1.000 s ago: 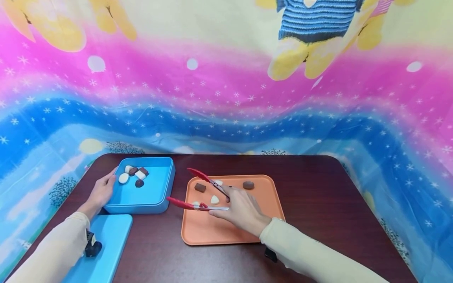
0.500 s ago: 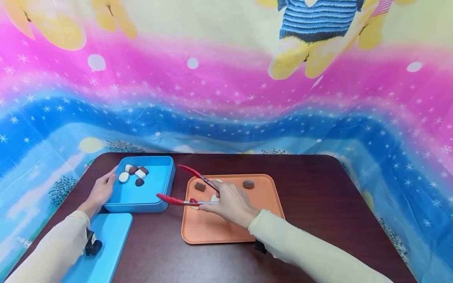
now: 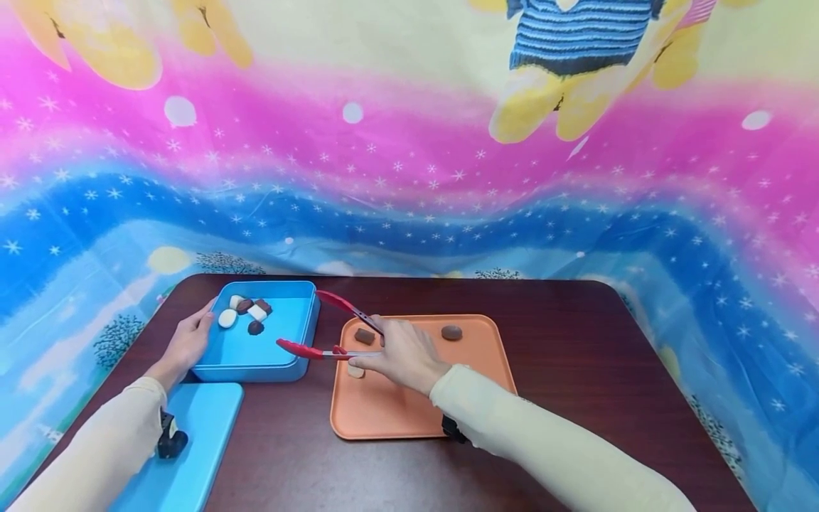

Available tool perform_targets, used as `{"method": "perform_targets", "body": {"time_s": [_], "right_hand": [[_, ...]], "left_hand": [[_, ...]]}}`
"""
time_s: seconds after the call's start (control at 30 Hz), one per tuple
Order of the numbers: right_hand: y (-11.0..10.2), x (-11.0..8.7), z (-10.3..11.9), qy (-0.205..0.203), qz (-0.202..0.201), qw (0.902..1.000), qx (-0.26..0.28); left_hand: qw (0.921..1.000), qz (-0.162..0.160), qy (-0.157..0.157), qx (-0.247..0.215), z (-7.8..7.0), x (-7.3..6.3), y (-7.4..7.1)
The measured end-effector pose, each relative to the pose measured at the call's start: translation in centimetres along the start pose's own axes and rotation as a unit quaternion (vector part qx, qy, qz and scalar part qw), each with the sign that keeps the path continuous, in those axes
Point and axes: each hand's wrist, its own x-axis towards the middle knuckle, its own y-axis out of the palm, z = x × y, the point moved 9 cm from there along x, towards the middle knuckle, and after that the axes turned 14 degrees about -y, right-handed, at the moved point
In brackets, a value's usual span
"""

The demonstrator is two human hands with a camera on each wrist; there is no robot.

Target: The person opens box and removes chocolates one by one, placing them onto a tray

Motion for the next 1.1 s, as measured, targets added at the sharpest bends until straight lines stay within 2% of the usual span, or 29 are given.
{"method": "perform_targets", "body": {"time_s": [0.2, 0.53, 0.77, 1.1], "right_hand": [[0.7, 0.7, -0.1, 0.015, 0.015, 0.9993, 0.030], [1.9, 2.4, 1.3, -0.010, 0.021, 0.9996, 0.014], [3.1, 3.2, 1.9, -0.002, 0.029, 0.9991, 0.030], [4.2, 5.3, 3.4, 0.002, 0.058, 0.9978, 0.032]], "left_hand": [[1.0000, -0.004, 0.001, 0.001, 0.2, 0.1, 0.1], [1.0000, -0.004, 0.005, -0.001, 0.3, 0.1, 0.2], [0.9999, 0.000, 0.016, -0.001, 0.1, 0.2, 0.3], [1.0000, -0.007, 0.004, 0.001, 0.0, 0.1, -0.2]]}}
